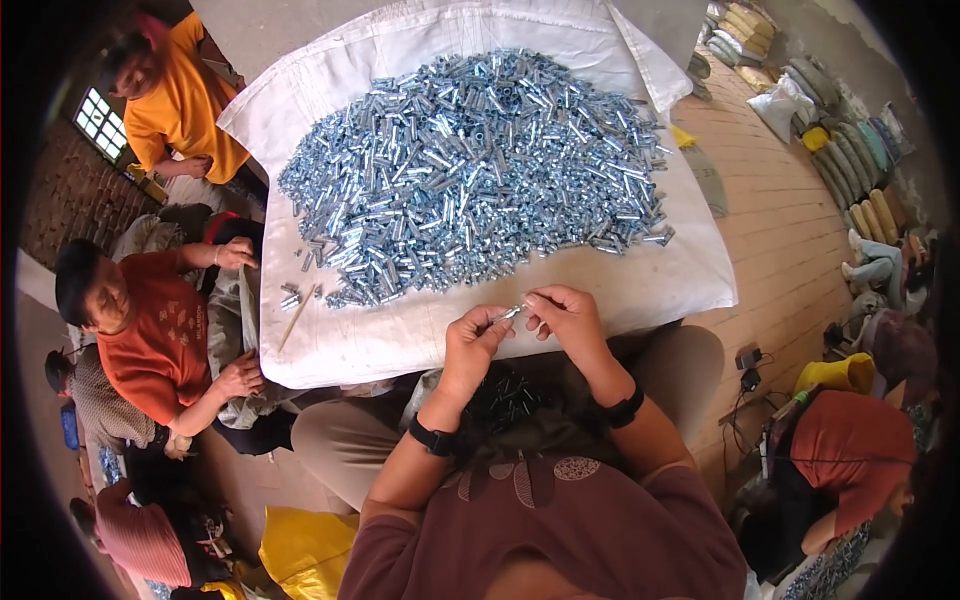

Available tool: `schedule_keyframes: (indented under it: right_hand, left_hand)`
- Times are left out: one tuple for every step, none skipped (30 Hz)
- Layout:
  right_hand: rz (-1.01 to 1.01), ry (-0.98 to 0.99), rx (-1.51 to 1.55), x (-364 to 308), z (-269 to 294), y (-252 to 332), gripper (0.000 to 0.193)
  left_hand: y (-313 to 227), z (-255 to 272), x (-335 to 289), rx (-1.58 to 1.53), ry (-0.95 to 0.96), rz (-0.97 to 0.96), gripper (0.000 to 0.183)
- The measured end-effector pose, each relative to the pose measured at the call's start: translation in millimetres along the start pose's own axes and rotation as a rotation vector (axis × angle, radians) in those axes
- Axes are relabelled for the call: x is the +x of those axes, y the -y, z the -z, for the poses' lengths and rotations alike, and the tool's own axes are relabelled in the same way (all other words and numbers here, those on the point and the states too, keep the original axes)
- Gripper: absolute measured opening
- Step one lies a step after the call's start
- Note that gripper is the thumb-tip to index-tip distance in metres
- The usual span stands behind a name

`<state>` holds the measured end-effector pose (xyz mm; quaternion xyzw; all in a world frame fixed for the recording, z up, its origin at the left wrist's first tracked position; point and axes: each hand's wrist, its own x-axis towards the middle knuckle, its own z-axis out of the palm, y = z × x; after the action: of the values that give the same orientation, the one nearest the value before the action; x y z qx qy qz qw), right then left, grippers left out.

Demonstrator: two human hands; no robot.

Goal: Inspecting and sorting a large pile of small metal fasteners or bolts into containers and bags while sitting on the floor.

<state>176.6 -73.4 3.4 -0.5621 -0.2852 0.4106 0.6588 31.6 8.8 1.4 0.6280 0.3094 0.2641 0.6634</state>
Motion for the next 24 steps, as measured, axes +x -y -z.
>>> schedule_keyframes:
  right_hand:
    - [-0.005, 0.005, 0.022, -2.3, -0.3, 0.7, 0.017]
    - [-0.002, 0.004, 0.023, -4.1, -0.4, 0.0, 0.017]
    - [-0.003, 0.008, 0.028, -5.3, -0.3, -1.7, 0.018]
    - [-0.003, 0.011, 0.033, -6.4, -0.4, -2.4, 0.018]
    - [-0.002, 0.010, 0.034, -7.5, -0.7, -2.0, 0.018]
    - [-0.007, -0.004, 0.027, -8.4, -1.1, -1.4, 0.018]
    - [-0.012, -0.019, 0.020, -9.3, -1.0, -0.7, 0.019]
    - [-0.011, -0.018, 0.021, -10.1, -1.1, 0.4, 0.019]
    - [-0.016, -0.022, -0.008, -10.8, -1.0, 1.8, 0.019]
    - [-0.022, -0.026, -0.036, -11.2, -1.0, 2.7, 0.019]
    - [-0.021, -0.028, -0.036, -11.4, -0.4, 1.3, 0.019]
    - [0.076, -0.047, -0.167, -11.4, 0.1, -1.3, 0.019]
    - [0.174, -0.066, -0.299, -11.8, 0.2, -3.0, 0.019]
    - [0.173, -0.066, -0.299, -13.1, -1.1, -2.5, 0.019]
    - [0.266, -0.099, -0.424, -14.8, -3.3, -0.9, 0.019]
    - [0.359, -0.132, -0.549, -15.9, -5.6, -0.7, 0.020]
    - [0.359, -0.132, -0.549, -16.6, -7.9, -1.8, 0.020]
    - [0.487, -0.188, -0.677, -17.9, -10.7, -3.5, 0.021]
    - [0.615, -0.244, -0.804, -19.3, -13.5, -5.2, 0.021]
    - [0.616, -0.244, -0.804, -21.4, -17.2, -7.0, 0.021]
    - [0.635, -0.256, -0.833, -23.7, -21.1, -8.9, 0.021]
    - [0.654, -0.268, -0.862, -24.5, -23.4, -10.0, 0.021]
    - [0.655, -0.267, -0.860, -23.8, -24.3, -11.3, 0.021]
    - [0.653, -0.257, -0.916, -22.4, -24.7, -12.7, 0.020]
  left_hand:
    - [-3.0, -2.1, -3.2, -0.008, -0.001, -0.003, 0.010]
    - [-4.6, -4.1, -5.5, -0.015, 0.000, -0.007, 0.010]
    - [-4.7, -6.0, -7.2, -0.014, 0.001, -0.009, 0.010]
    - [-4.6, -7.9, -8.5, -0.020, -0.003, -0.033, 0.010]
    - [-4.5, -9.0, -9.8, -0.025, -0.007, -0.055, 0.011]
    - [-5.4, -9.4, -11.0, -0.024, -0.005, -0.056, 0.011]
    - [-7.0, -9.5, -12.1, -0.037, 0.005, -0.037, 0.010]
    - [-8.1, -9.3, -13.2, -0.049, 0.013, -0.020, 0.010]
    - [-6.5, -9.3, -13.5, -0.048, 0.013, -0.021, 0.010]
    - [-3.3, -9.1, -13.2, -0.043, 0.010, -0.033, 0.010]
    - [-1.6, -9.7, -12.9, -0.039, 0.009, -0.044, 0.011]
    - [-1.4, -10.0, -13.0, -0.039, 0.011, -0.044, 0.011]
    - [-2.3, -10.4, -13.0, -0.041, 0.019, -0.041, 0.011]
    - [-2.2, -10.1, -13.4, -0.042, 0.025, -0.037, 0.011]
    - [-1.6, -9.6, -13.6, -0.043, 0.025, -0.036, 0.011]
    - [-0.9, -8.8, -13.5, -0.051, 0.030, -0.020, 0.011]
    - [-0.8, -8.2, -13.1, -0.059, 0.037, -0.005, 0.011]
    - [-1.4, -8.0, -13.4, -0.058, 0.037, -0.005, 0.011]
    - [-2.4, -8.0, -14.4, -0.075, 0.031, 0.025, 0.012]
    - [-2.6, -7.7, -15.1, -0.091, 0.026, 0.055, 0.012]
    - [0.2, -8.3, -15.1, -0.090, 0.026, 0.054, 0.012]
    - [4.8, -10.0, -14.6, -0.088, 0.004, 0.033, 0.012]
    - [7.1, -10.9, -13.8, -0.084, -0.019, 0.013, 0.012]
    - [7.4, -10.7, -12.4, -0.082, -0.021, 0.012, 0.012]
